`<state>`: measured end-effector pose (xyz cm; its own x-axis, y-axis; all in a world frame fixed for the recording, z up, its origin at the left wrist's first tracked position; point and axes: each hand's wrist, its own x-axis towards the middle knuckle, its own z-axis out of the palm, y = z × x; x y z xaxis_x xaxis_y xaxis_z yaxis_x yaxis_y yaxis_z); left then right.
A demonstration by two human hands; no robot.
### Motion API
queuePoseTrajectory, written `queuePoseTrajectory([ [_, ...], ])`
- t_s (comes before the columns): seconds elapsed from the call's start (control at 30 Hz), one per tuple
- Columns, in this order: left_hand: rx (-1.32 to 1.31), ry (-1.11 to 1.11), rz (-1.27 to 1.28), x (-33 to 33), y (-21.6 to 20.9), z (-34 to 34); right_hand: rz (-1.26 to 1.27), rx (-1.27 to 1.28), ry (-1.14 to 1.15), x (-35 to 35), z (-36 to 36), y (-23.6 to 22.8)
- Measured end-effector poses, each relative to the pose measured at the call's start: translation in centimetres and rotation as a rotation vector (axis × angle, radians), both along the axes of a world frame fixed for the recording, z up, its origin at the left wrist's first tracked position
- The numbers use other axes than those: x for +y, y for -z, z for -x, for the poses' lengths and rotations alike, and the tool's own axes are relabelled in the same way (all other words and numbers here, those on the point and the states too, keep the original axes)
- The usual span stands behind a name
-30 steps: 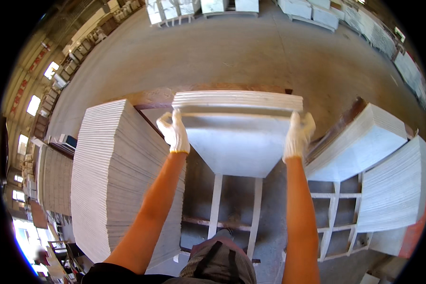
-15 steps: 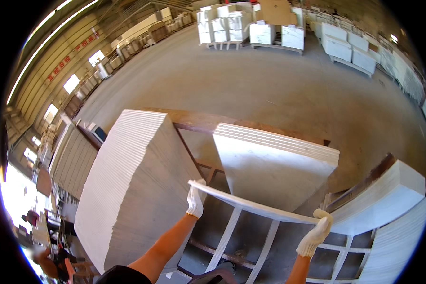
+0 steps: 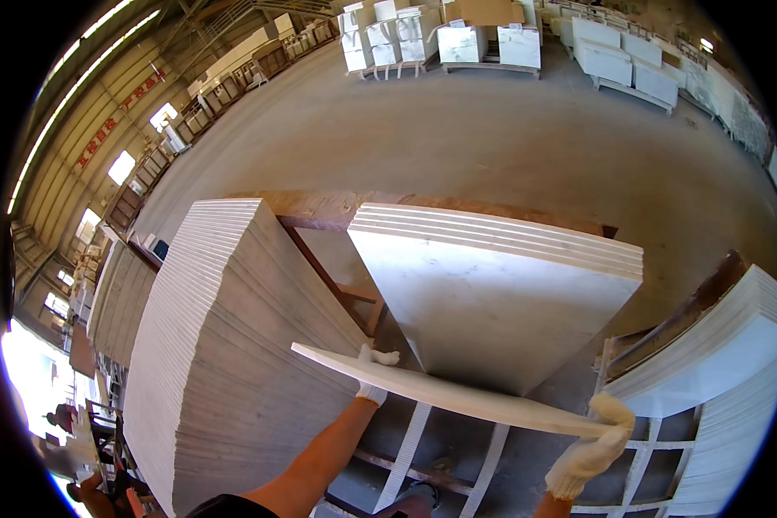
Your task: The person picks up a large white tile from a pallet, walks to a workbench, and wipes the tile surface with a cloth. The person then places the tile on a rack and repeats the process with another tile, wiping it thoroughly before setting it down.
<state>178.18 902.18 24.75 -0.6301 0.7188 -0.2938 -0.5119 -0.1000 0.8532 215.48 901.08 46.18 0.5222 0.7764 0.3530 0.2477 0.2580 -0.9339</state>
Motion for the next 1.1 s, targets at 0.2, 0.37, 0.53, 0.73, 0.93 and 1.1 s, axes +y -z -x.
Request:
queuePoseTrajectory([
  [0.2,-0.113,-0.260,-0.021,1.0,0.6,0.2,-0.108,0.181,0.061,2.3,1.5,0.2],
  [0.37,-0.092,-0.183,-0.164,2.2,2.6,0.3,0.128,-0.141,0.227,3.0,-4.8,19.0],
  [0.53,0.225,-0.203,0.029,2.4,-1.0,-0.9,0.299,0.485,-0.045,2.7,-0.6,25.5],
  [0.73,0.060,-0.191,0.075,2.5,-0.1,-0.5,0.285,0.442,0.073,3.1,0.6,26.6],
  [0.93,0.066,-0.012,0.037,2.6,1.2,-0.4,0.245,0.440,-0.043,2.7,-5.6,38.3],
  [1.1,-0.328,0.387,-0.430,1.7,7.1,4.5,0.331,0.859,-0.233,4.0,-2.5,39.6],
])
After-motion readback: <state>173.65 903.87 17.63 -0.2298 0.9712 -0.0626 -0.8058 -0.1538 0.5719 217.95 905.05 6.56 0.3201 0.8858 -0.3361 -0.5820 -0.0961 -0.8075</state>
